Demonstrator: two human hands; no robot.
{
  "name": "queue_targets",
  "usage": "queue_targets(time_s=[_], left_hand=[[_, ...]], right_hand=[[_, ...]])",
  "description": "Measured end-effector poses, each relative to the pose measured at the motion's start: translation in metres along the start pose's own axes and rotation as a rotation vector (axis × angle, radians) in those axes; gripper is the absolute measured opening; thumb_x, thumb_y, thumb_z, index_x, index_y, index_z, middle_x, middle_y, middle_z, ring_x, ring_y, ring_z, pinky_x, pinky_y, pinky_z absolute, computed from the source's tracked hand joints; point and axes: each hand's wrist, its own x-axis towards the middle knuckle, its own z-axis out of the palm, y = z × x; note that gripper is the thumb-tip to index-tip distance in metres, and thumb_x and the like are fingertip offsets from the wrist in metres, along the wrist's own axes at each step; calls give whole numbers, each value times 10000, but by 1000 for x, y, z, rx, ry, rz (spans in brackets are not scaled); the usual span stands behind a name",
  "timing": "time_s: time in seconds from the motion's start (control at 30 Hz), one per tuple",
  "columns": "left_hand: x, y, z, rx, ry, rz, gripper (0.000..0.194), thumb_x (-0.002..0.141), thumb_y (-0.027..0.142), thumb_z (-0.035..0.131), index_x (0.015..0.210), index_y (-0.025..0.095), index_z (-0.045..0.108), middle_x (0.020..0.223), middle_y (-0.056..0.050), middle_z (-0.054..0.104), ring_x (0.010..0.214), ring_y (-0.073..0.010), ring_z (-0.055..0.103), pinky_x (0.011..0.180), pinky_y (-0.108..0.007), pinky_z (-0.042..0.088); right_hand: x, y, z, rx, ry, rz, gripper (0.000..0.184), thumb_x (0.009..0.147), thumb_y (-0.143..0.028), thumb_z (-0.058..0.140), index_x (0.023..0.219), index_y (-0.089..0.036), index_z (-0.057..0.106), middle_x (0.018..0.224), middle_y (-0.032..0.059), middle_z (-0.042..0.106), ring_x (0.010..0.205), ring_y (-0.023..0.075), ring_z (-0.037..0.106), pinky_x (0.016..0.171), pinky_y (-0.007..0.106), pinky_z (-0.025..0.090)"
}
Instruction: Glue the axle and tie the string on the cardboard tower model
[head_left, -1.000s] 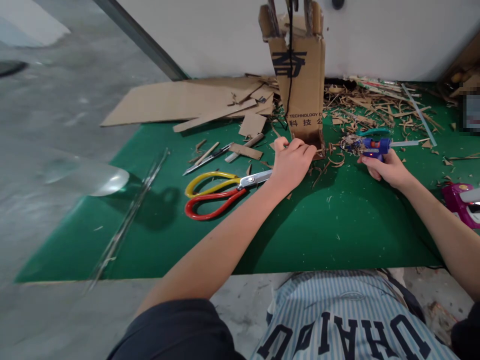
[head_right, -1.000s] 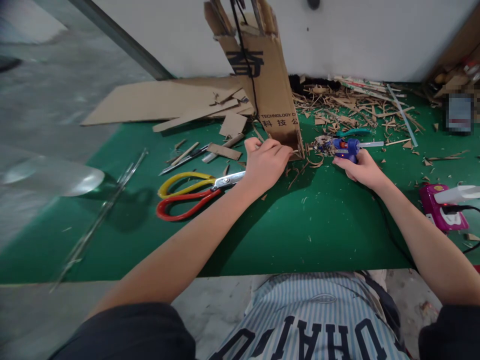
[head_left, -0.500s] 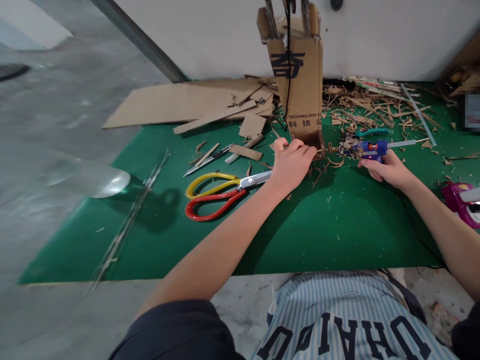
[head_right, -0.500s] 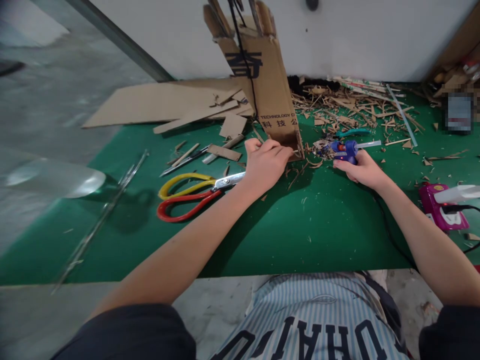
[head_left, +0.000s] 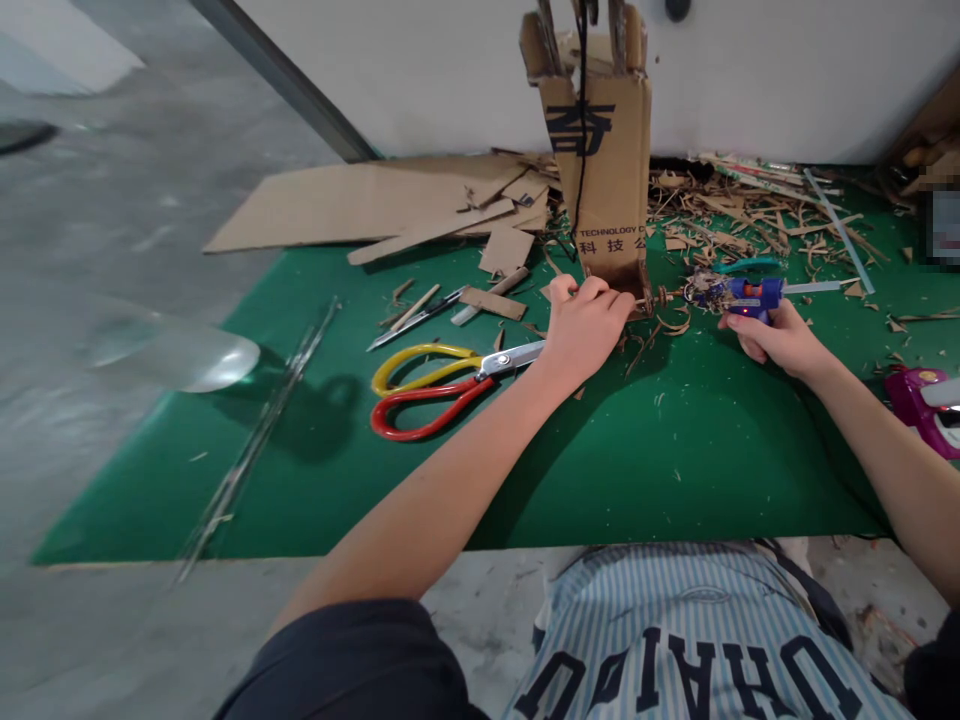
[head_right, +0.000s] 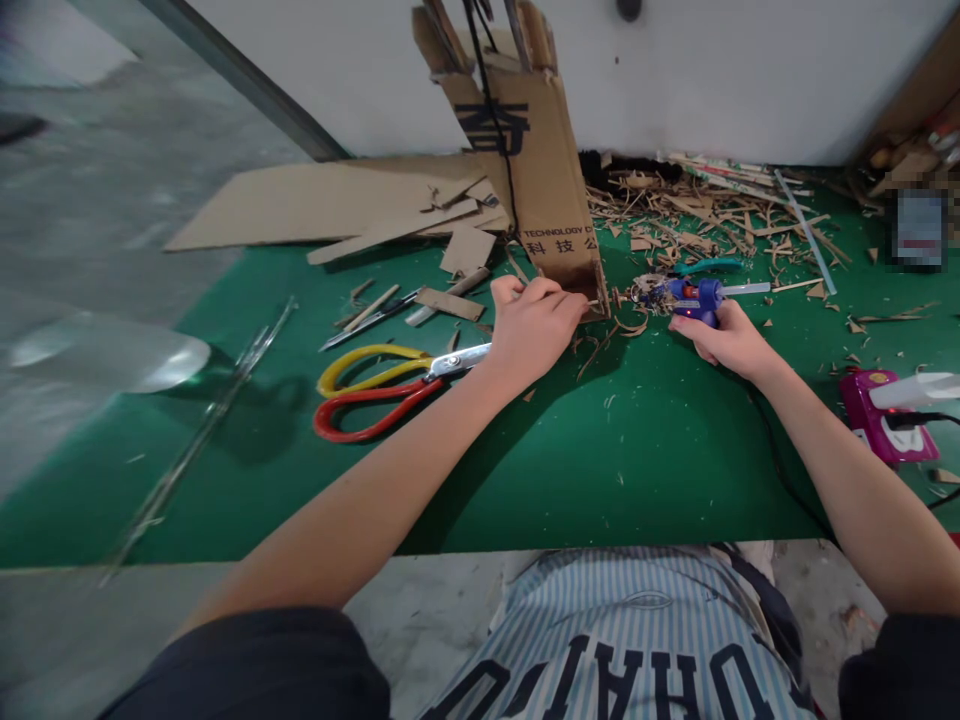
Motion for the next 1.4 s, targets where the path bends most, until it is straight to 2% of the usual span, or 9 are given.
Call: queue_targets(time_s=[0.2, 0.37, 0.5, 0.63, 0.73, 0.97, 1.4], left_hand=[[1, 2, -5, 11, -20, -3, 245, 1046, 127, 480, 980, 230, 692, 785, -86, 744, 941, -262, 604, 869, -478, 380], [3, 3, -7, 28, -22, 3, 259, 1043, 117, 484, 898, 216, 675, 765, -79, 735, 913, -245, 612, 868, -460, 374], [4, 4, -9, 24, -65, 2, 309, 1036, 116, 456, 890, 225, 706, 710, -67, 708, 888, -259, 606, 901, -489, 363], [6, 6, -12, 21, -63, 15, 335, 1031, 102, 435, 863, 231, 694, 688, -64, 703, 858, -259, 606, 877, -490, 373], [6, 7, -13, 13, -47, 30, 327, 1022, 88, 429, 860, 234, 673, 685, -61, 706, 827, -250, 599, 854, -482, 380], [7, 9, -17, 59, -26, 59, 334, 1004, 62, 425, 822, 215, 659, 645, -64, 693, 742, -232, 581, 808, -460, 359], [8, 12, -19, 27, -61, 24, 341, 1024, 108, 412, 851, 207, 689, 664, -79, 706, 758, -261, 624, 816, -472, 338]], right_hand=[[1, 2, -1, -22, -6, -6, 380, 883, -598, 751, 843, -239, 632, 449, -86, 421, 402, 100, 385, 449, 286, 315], [-4, 0, 0, -67, -5, 32, 411, 874, -620, 742, 804, -241, 599, 471, -74, 429, 418, 105, 378, 461, 295, 306], [-15, -10, 9, -365, 91, -69, 393, 870, -595, 708, 778, -223, 620, 580, -17, 542, 507, 129, 445, 513, 302, 332], [-23, -16, 16, -690, 43, -249, 306, 892, -502, 636, 917, -202, 689, 676, 24, 657, 563, 166, 550, 574, 305, 388], [-23, -14, 18, -873, 21, -320, 346, 885, -460, 592, 1047, -175, 703, 744, 67, 714, 613, 206, 608, 593, 315, 389], [-25, -16, 27, -1125, -16, -258, 403, 866, -354, 531, 1149, -106, 675, 704, 95, 702, 582, 225, 594, 546, 309, 295], [-31, -24, 52, -1310, 36, -166, 293, 903, -343, 510, 1032, -122, 652, 769, 129, 749, 603, 232, 631, 538, 326, 192]])
